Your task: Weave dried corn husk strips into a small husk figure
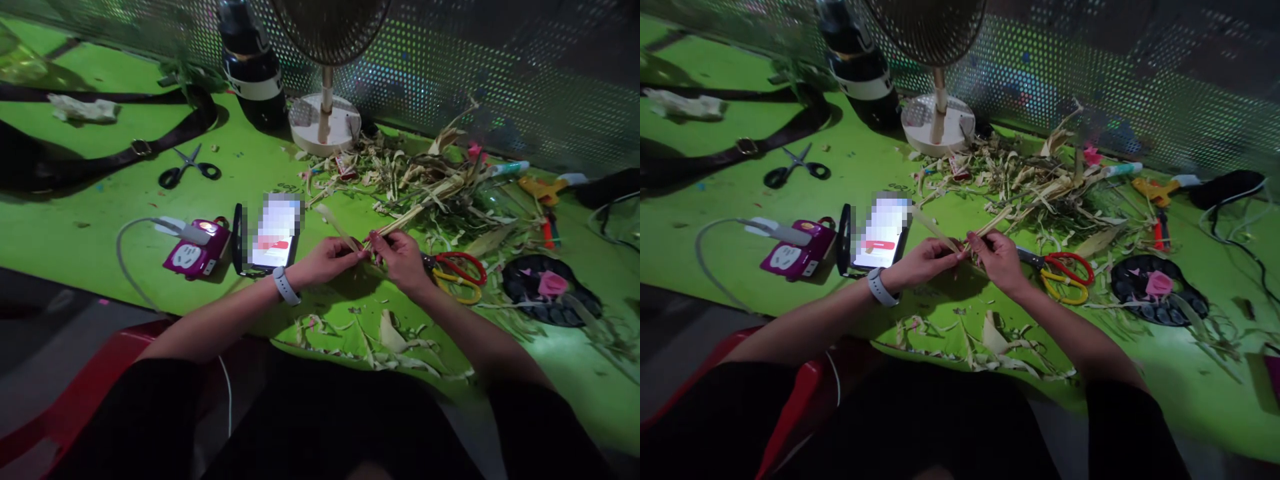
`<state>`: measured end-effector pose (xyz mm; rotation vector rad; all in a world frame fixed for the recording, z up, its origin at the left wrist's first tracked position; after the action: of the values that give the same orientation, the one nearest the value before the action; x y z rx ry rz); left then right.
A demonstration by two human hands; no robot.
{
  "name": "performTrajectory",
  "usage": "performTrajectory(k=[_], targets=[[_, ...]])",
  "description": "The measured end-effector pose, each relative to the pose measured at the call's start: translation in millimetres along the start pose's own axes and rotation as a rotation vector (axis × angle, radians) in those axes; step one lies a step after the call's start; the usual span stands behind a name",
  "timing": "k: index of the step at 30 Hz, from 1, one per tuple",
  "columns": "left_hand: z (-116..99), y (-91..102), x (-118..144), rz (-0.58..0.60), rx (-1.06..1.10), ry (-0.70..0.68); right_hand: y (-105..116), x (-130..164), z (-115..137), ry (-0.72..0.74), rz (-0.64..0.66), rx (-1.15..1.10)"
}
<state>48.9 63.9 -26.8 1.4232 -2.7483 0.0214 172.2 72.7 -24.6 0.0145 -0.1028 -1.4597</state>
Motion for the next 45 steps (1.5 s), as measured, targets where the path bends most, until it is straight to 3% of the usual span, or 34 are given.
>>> performTrajectory(k=[8,15,21,29,35,41,45], targets=[[1,-10.4,5,0.147,0.031,0.083,5,-1,2,-0.042,-0.058,-0.137],[6,-4.8,1,-0.002,0.38,0.107,8,-9,3,-0.126,0.029,-0.154],[8,13.6,3,-0.251,0.177,0.033,-7,-4,-4,-0.177,0.17,-0.056],[12,10.3,3,-0.292,0.223,0.02,-15,1,-16,-0.287,0.11,-0.197],[12,11.4,3,-0.325,0.168,-0.002,-23,5,-22,-0.349,0.144,-0.242],[14,13.6,3,-0.354,0.133,0.014,-30,10,-22,-0.306,0.167,-0.222],[8,16.8,5,-0.344,0.015,-0.003,-25,9,-12,-0.152,0.17,-0.078]])
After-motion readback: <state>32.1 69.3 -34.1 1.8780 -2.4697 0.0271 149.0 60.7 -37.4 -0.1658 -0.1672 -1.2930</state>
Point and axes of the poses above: each hand's wrist, its own x-axis away from the middle knuckle, its own y-axis out of the back of the hand, z = x × y, the point moved 7 cm from there along -x, towards the middle knuckle, and after that the axes turned 1 degree about z, right-handed, at the moved point
